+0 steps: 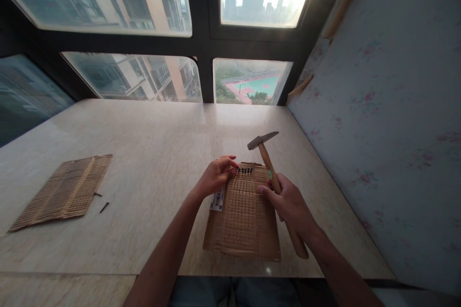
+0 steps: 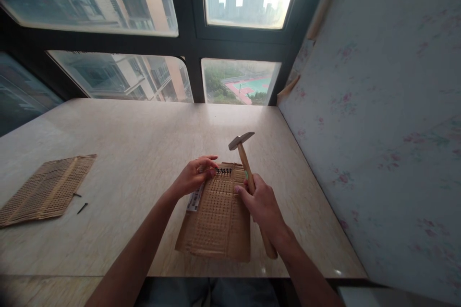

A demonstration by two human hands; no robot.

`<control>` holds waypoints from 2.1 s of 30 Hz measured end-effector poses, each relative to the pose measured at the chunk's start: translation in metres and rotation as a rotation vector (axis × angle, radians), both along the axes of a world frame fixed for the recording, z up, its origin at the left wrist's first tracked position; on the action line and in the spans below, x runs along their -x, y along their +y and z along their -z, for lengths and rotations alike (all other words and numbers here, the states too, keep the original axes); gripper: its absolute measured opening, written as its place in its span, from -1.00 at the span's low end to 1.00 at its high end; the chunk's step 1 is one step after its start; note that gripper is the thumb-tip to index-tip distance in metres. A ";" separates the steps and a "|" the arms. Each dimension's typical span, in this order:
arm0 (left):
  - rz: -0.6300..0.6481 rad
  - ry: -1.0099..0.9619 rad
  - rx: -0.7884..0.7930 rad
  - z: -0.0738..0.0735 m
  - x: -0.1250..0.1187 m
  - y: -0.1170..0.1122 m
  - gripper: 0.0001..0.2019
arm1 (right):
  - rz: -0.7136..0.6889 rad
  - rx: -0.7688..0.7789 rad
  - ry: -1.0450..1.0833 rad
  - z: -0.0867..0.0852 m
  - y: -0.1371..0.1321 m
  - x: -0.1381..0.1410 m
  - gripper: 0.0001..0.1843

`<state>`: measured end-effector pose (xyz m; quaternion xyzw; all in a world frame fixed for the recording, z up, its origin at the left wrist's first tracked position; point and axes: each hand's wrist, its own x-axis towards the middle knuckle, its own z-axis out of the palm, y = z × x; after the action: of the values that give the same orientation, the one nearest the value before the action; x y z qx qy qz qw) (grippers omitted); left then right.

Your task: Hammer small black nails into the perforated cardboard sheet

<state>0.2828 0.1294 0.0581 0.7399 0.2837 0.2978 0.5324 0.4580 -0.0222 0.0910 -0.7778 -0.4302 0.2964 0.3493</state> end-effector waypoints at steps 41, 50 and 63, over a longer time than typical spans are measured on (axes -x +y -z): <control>-0.032 -0.004 -0.138 0.005 0.009 -0.002 -0.86 | -0.271 0.007 -0.197 -0.045 -0.035 0.015 -0.61; -0.054 -0.056 -0.081 0.011 0.005 -0.006 -0.89 | -0.275 0.041 -0.212 -0.033 -0.035 0.021 -0.65; -0.064 -0.069 -0.042 0.009 0.004 -0.006 -0.89 | -0.293 0.030 -0.269 -0.034 -0.035 0.024 -0.69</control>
<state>0.2789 0.1230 0.0495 0.7308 0.2826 0.3459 0.5162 0.4344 -0.0569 0.1246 -0.7446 -0.5771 0.2439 0.2300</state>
